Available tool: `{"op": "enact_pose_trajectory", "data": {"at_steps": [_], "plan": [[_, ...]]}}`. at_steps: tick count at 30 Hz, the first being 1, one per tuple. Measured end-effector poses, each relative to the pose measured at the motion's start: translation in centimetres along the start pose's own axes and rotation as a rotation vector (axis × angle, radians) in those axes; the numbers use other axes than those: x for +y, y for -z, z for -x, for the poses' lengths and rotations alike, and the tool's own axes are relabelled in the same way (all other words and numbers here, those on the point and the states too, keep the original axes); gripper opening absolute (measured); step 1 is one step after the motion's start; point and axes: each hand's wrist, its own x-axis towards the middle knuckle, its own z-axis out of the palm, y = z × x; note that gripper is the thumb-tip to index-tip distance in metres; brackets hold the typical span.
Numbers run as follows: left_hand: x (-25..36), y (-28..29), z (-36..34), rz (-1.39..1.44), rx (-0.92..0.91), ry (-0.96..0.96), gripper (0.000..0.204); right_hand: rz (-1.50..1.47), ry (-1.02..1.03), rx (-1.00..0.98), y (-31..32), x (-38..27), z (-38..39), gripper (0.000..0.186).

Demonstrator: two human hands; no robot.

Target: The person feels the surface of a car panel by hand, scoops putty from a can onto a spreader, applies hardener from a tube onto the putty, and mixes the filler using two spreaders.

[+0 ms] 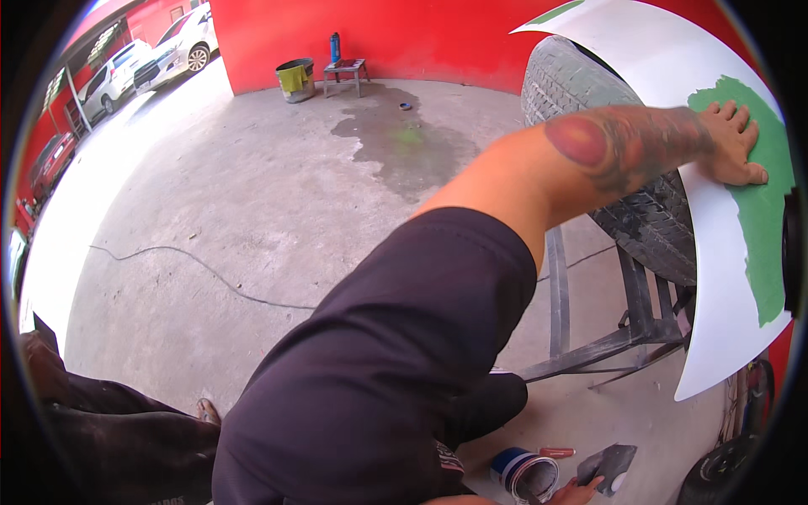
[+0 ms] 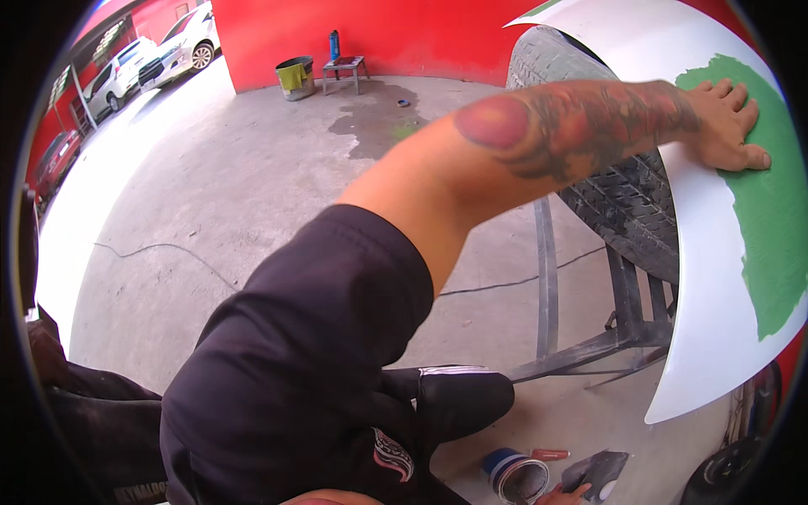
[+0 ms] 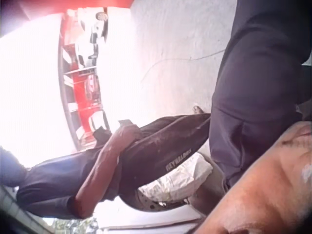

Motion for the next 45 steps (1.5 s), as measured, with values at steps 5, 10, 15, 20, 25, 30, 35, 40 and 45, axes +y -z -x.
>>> {"op": "enact_pose_trajectory", "data": {"at_steps": [5,10,15,20,25,30,35,40,45], "plan": [[0.3,-1.0,1.5,0.131,0.213,-0.012,0.091,0.545,0.292,-0.113,0.0,2.1,-2.0,0.043],[1.3,-1.1,3.5,0.142,0.205,-0.053,0.091,0.409,0.495,-0.144,0.4,4.5,-4.1,0.036],[1.3,-1.2,5.5,0.133,0.205,-0.055,0.09,0.535,0.397,-0.155,-0.1,2.2,-1.8,0.035],[1.3,-0.8,7.3,0.09,0.191,-0.116,0.087,0.094,0.152,-0.083,-1.0,1.3,-0.8,0.043],[1.1,-0.3,9.8,0.049,0.196,-0.187,0.085,0.261,0.09,-0.071,-1.0,0.2,0.4,0.044],[2.4,0.4,11.2,0.071,0.086,-0.193,0.075,-0.163,-0.119,-0.102,1.8,3.5,-3.5,0.063],[0.0,4.9,12.1,0.028,-0.021,0.031,0.072,-0.265,-0.151,-0.087,1.4,2.5,-1.7,0.061],[-1.5,7.8,6.2,-0.291,0.186,-0.008,0.079,-0.288,-0.171,-0.068,2.2,1.0,-0.1,0.052],[2.3,8.4,1.7,-0.341,0.144,-0.13,0.09,-0.335,-0.093,-0.061,3.9,1.1,-0.4,0.049]]}}
